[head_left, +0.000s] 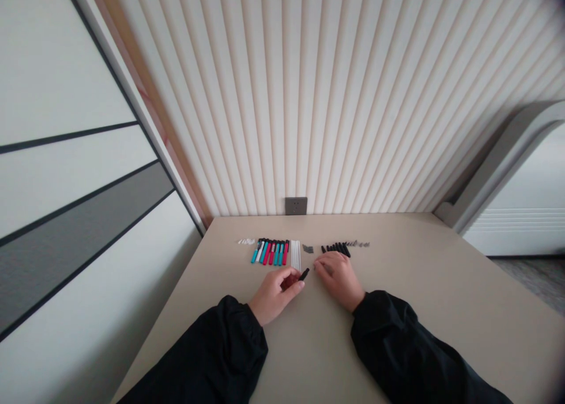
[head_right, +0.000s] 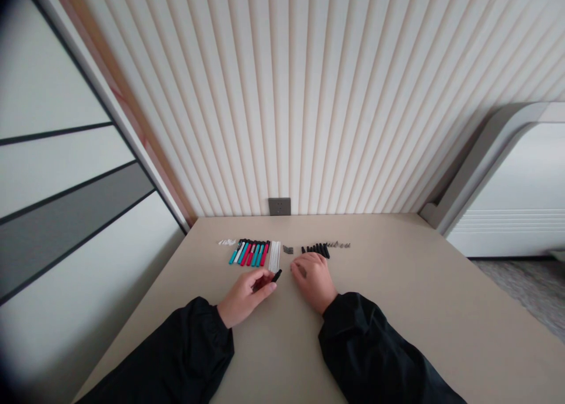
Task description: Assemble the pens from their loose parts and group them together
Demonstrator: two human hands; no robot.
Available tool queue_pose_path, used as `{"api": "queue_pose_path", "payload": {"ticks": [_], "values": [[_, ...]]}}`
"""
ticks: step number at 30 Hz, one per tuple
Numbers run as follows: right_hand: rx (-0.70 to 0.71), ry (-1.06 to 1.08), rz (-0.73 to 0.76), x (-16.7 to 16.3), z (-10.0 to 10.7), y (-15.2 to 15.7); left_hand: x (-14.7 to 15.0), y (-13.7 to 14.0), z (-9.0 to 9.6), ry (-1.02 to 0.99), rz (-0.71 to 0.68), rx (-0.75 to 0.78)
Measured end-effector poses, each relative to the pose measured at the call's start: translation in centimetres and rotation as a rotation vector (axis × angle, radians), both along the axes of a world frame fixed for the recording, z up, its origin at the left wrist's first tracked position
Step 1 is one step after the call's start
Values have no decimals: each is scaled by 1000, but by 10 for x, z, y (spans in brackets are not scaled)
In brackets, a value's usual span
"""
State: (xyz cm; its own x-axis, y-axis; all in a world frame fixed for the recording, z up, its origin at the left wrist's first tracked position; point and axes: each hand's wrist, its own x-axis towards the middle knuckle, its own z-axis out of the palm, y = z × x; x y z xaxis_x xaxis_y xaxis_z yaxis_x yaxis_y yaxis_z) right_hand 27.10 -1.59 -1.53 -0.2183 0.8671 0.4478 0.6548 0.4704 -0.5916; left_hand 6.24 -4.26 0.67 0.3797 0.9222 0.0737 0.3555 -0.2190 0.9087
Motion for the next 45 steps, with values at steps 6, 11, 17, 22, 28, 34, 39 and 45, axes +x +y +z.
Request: {"api": "queue_pose_path", "payload": {"ticks": [6, 11, 17, 22, 28, 34, 39, 45], "values": [[-68, 406, 29, -3, 10, -10, 0, 0, 0, 10, -23, 20], [-77, 475, 89, -11, 15, -18, 0, 0, 0, 8, -33, 16], [-98, 482, 143, -14, 15, -20, 1, 0, 2, 14, -34, 34], [-94, 477, 147, -15, 16, -21, 1, 0, 2, 14, -49, 16], [-92, 472, 161, -15, 17, -21, 1, 1, 1, 30, -59, 31], [-101, 455, 178, -16, 15, -22, 1, 0, 3, 34, -48, 39], [-86, 451, 175, -15, 15, -22, 1, 0, 2, 35, -15, 58], [-58, 416, 203, -16, 16, -24, 2, 0, 1, 35, -13, 60]]}}
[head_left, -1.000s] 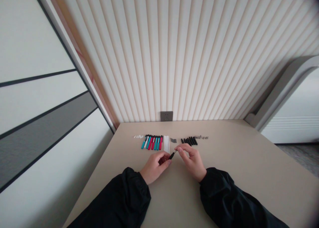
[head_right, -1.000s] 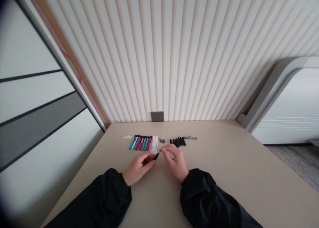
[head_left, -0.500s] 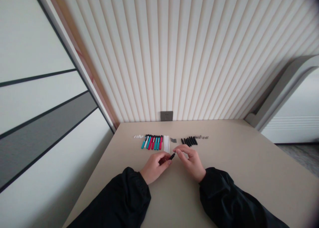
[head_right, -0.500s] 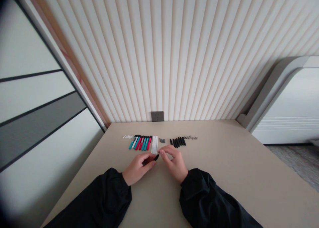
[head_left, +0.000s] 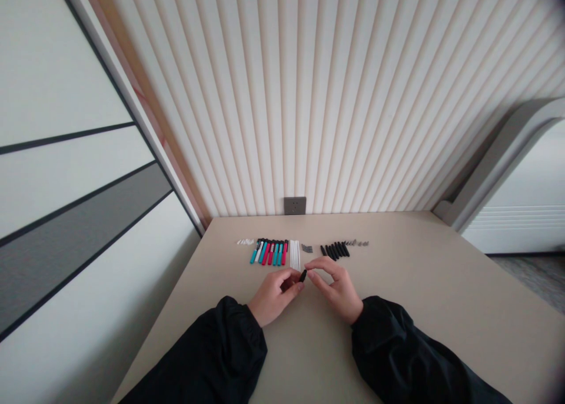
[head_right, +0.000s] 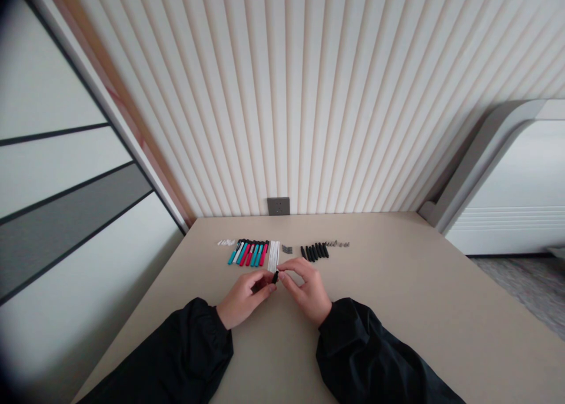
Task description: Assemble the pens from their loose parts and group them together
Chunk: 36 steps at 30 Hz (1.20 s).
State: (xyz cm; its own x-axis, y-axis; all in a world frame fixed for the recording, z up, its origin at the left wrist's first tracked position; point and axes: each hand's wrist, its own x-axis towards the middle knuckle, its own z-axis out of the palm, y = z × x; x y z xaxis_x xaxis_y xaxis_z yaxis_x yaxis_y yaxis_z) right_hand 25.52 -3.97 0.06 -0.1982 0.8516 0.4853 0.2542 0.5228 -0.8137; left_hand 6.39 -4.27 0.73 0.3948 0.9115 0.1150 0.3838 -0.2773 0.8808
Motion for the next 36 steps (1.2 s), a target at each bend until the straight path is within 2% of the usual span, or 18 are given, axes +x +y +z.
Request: {"api": "queue_pose_path", "payload": {"ticks": [11, 15, 19, 24, 36], "values": [[49, -64, 7, -2, -2, 0, 0, 0, 3, 9, -40, -14], [48, -97, -35, -1, -5, 2, -1, 1, 1, -19, 5, -17], [100, -344, -104, 0, -12, 6, -1, 1, -5, -101, 51, -66], [148, -649, -113, -4, -15, 4, 1, 3, -13, -229, 54, -133], [151, -729, -173, -3, -13, 4, -2, 3, -13, -131, 62, -104]]}}
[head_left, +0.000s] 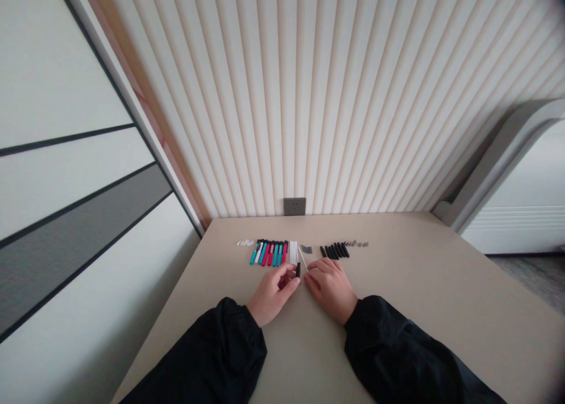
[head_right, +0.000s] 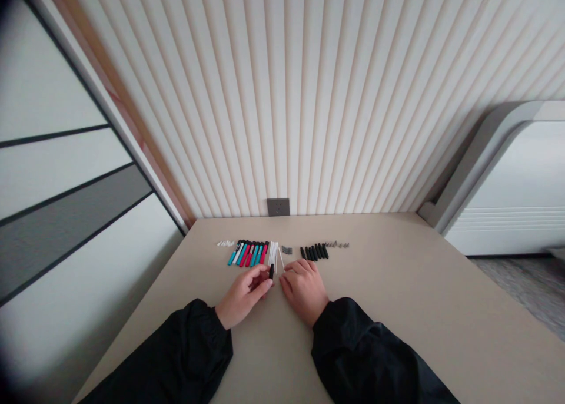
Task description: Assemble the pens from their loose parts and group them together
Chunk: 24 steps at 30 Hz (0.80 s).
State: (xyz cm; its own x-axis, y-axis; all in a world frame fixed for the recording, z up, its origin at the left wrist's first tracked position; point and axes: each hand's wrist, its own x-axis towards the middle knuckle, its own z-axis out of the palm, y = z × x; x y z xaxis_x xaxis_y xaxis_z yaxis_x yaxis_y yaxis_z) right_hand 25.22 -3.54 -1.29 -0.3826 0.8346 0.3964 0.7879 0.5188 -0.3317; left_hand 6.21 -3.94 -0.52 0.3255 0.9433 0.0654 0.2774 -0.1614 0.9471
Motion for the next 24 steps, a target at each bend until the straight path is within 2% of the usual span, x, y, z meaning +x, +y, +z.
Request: {"api": "queue_pose_path", "payload": {"ticks": [15, 24], "values": [[-45, -103, -204, 0, 1, 3, 0, 0, -1, 20, -18, 22], [-27, -132, -311, 3, -1, 2, 0, -2, 8, 70, -43, 33]]}}
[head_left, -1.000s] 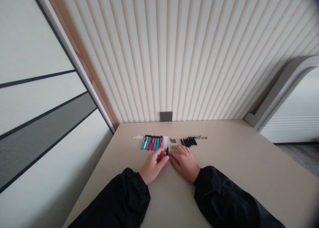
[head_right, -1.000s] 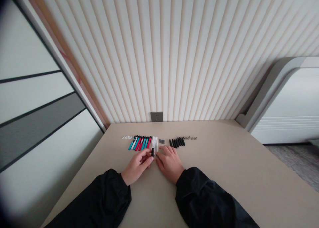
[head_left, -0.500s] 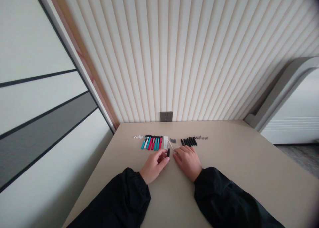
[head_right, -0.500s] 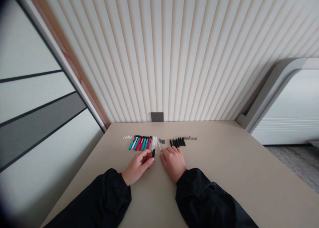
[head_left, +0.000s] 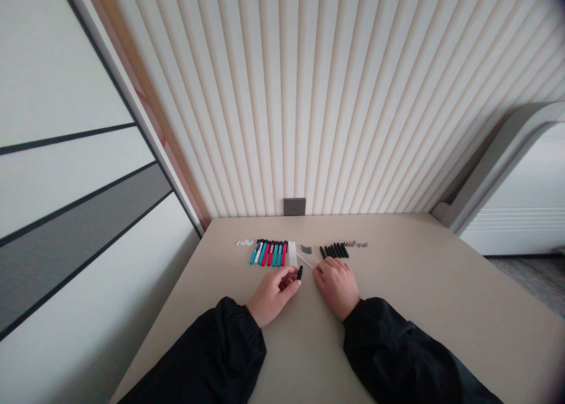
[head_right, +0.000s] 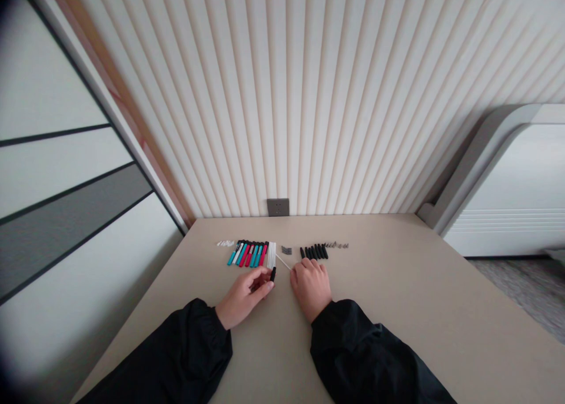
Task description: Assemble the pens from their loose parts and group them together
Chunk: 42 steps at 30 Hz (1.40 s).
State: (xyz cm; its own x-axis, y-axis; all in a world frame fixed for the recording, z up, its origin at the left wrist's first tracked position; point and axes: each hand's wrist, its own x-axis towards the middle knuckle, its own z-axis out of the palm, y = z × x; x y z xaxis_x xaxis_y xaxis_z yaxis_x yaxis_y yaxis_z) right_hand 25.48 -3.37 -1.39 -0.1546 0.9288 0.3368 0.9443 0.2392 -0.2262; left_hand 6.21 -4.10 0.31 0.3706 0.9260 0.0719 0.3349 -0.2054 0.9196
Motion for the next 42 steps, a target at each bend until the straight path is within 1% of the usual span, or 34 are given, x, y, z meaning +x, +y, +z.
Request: {"api": "queue_pose_path", "payload": {"ticks": [4, 7, 9, 14, 16, 19, 24, 28, 33, 42], "values": [[2, -10, -23, 4, 0, 1, 1, 0, -2, -6, 5, 2], [1, 72, -16, 8, 1, 4, 1, 0, -3, -1, 13, 7], [-21, 227, 19, 11, 1, 6, 1, -1, -3, 6, 5, 9], [-189, 807, 94, 16, 0, 11, 1, -2, 3, 26, -16, 22], [-230, 1008, 112, 15, 0, 12, 1, -2, 4, 31, -27, 32], [-264, 1194, 142, 11, 1, 11, 2, -2, 5, 42, -46, 38], [-236, 1313, 139, 6, 5, 5, 2, -2, 4, 67, -94, 28], [-243, 1392, 214, 1, 7, 1, 2, -3, 5, 75, -110, 23], [-295, 1406, 287, -5, 8, -2, 2, -2, 5, 67, -115, 25], [-324, 1417, 314, -8, 7, -4, 3, -3, 7, 57, -116, 18]]}}
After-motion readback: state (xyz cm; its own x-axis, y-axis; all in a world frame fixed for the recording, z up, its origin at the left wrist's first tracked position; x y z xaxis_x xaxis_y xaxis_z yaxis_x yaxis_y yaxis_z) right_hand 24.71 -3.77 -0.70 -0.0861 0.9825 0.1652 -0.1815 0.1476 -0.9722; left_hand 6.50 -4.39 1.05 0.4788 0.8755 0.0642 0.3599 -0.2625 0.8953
